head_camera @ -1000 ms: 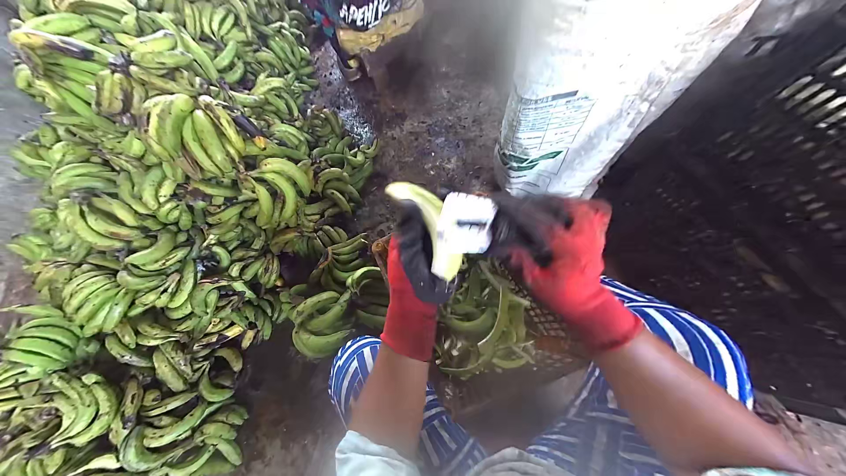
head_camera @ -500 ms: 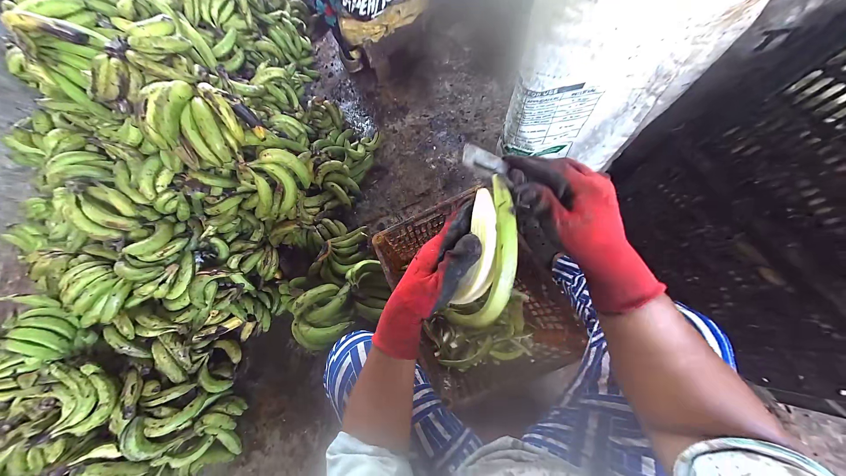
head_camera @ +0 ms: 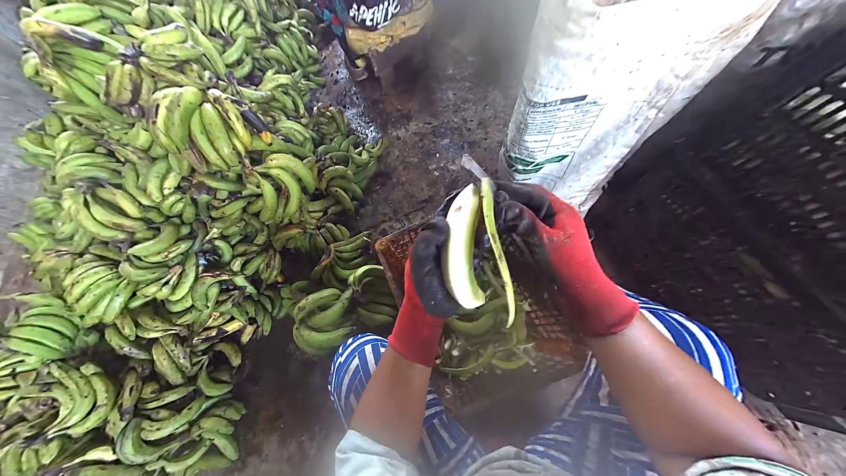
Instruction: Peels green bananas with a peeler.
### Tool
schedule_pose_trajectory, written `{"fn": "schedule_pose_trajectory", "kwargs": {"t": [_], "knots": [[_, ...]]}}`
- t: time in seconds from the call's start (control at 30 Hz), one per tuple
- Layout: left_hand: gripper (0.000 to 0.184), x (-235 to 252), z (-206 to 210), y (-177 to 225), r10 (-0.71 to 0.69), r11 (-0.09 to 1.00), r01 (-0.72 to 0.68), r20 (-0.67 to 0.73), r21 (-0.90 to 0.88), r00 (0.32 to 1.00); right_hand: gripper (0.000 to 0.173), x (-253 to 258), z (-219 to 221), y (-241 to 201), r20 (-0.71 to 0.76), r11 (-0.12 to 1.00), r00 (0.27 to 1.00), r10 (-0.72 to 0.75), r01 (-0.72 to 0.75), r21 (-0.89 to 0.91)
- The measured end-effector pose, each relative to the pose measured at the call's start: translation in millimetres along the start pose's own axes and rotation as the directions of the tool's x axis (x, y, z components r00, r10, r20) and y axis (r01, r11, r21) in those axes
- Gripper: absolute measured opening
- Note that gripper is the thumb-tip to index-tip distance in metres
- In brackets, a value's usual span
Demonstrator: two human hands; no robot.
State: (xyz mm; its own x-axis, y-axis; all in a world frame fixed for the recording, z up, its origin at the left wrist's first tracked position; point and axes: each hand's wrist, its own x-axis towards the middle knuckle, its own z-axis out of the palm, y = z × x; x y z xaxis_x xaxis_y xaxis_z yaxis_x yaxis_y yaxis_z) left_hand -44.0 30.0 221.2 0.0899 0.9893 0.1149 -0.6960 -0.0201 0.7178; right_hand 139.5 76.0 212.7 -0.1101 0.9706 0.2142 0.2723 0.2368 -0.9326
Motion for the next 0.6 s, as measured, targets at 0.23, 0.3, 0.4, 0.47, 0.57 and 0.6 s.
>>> {"fn": "schedule_pose_trajectory", "kwargs": {"t": [0.23,0.3,0.4,0.47,0.57,0.6], "knots": [[0.047,7.1,-25.7,10.0,-0.125,0.961,0.123,0.005,-0.247,0.992,0.045,-25.3,-18.6,6.7,0.303,0.799,0.813,-0.498,0.565,-0.204],[0.036,3.0,-19.5,3.3,-0.109,0.988,0.101,-0.063,-0.119,0.992,0.042,-28.1,-11.0,1.4,0.288,0.799,0.833,-0.472,0.542,-0.259],[0.028,-3.0,-4.9,-6.7,-0.025,0.996,0.038,-0.164,0.075,0.986,0.04,-13.2,-5.7,4.0,0.026,0.908,0.971,-0.236,0.23,-0.351],[0.035,-2.4,-7.2,-4.2,-0.098,0.994,0.103,-0.126,0.034,0.987,0.041,0.4,-14.0,10.8,-0.131,0.972,0.99,-0.042,0.01,-0.234],[0.043,13.7,-20.0,2.7,-0.141,0.983,0.145,0.04,-0.117,0.989,0.033,-6.1,-15.8,12.3,-0.014,0.959,0.998,0.055,-0.049,0.278],[0.04,14.1,-21.1,1.7,-0.157,0.985,0.16,0.055,-0.062,0.986,0.034,-14.5,-10.8,13.7,0.153,0.899,0.988,-0.004,-0.063,0.434]]}}
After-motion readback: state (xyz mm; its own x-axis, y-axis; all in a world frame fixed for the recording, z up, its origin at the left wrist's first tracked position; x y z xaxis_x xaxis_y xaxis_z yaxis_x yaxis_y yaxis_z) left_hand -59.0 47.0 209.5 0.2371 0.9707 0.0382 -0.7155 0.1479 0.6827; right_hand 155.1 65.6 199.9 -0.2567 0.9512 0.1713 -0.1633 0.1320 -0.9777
